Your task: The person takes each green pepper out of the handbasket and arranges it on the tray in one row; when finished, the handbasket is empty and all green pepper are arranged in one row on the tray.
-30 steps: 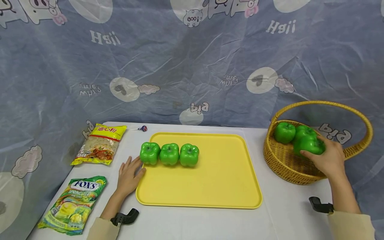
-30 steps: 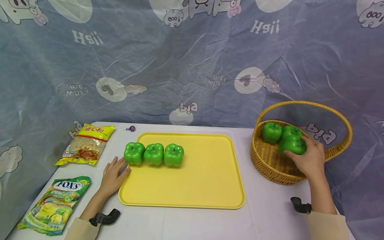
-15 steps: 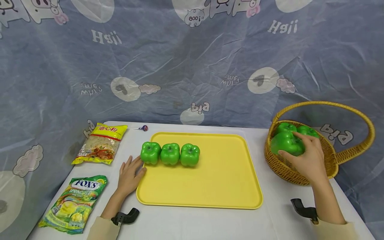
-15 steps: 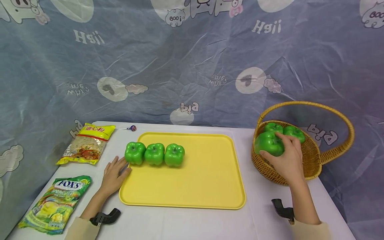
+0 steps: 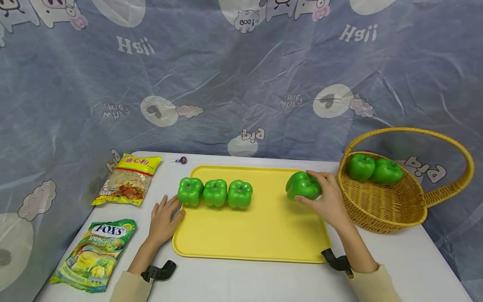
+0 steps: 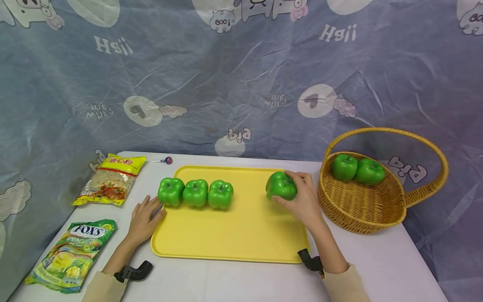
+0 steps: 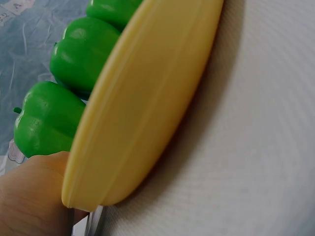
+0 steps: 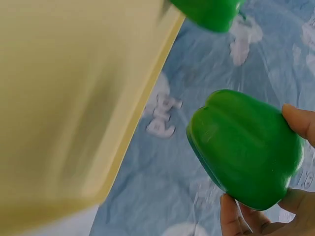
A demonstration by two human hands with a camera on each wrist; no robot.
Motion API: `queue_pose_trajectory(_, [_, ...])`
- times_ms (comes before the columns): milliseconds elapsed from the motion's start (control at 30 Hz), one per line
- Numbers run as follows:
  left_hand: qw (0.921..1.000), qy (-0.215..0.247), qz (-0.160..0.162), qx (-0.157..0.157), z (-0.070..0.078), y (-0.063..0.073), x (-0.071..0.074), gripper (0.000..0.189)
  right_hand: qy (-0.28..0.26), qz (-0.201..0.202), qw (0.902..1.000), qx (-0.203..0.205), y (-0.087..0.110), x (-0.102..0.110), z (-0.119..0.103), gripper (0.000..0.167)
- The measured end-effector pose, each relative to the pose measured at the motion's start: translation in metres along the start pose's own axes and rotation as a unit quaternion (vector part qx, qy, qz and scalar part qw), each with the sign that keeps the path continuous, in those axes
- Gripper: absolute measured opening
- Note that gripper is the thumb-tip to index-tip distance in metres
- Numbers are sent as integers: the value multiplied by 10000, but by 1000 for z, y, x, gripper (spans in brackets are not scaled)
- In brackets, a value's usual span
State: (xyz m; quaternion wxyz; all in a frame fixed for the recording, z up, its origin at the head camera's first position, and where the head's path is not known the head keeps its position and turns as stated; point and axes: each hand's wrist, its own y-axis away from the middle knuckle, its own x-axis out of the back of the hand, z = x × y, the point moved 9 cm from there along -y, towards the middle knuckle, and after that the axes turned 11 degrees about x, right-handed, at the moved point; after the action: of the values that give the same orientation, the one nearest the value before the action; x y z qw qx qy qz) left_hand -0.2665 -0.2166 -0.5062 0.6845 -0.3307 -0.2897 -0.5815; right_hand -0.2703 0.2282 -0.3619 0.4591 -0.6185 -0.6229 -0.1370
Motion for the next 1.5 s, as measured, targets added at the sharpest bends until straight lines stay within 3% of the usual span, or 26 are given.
queue_pose_trajectory(333, [10000, 37, -19, 3, 1, -1, -1, 46, -285, -399, 9988, 43, -14, -49, -32, 78])
queue_pose_trajectory(700, [10000, 49, 2, -21, 2, -1, 0, 46, 115, -686, 9975, 107, -18, -85, -36, 76])
queue_pose_trajectory(1033, [10000, 25, 1, -22, 2, -1, 0, 46, 379, -1117, 9930, -99, -19, -100, -33, 81])
queue_pose_trajectory(1500, [10000, 6, -24, 31, 0, 0, 0, 47, 370, -1310, 9907, -58, -19, -107, -39, 83])
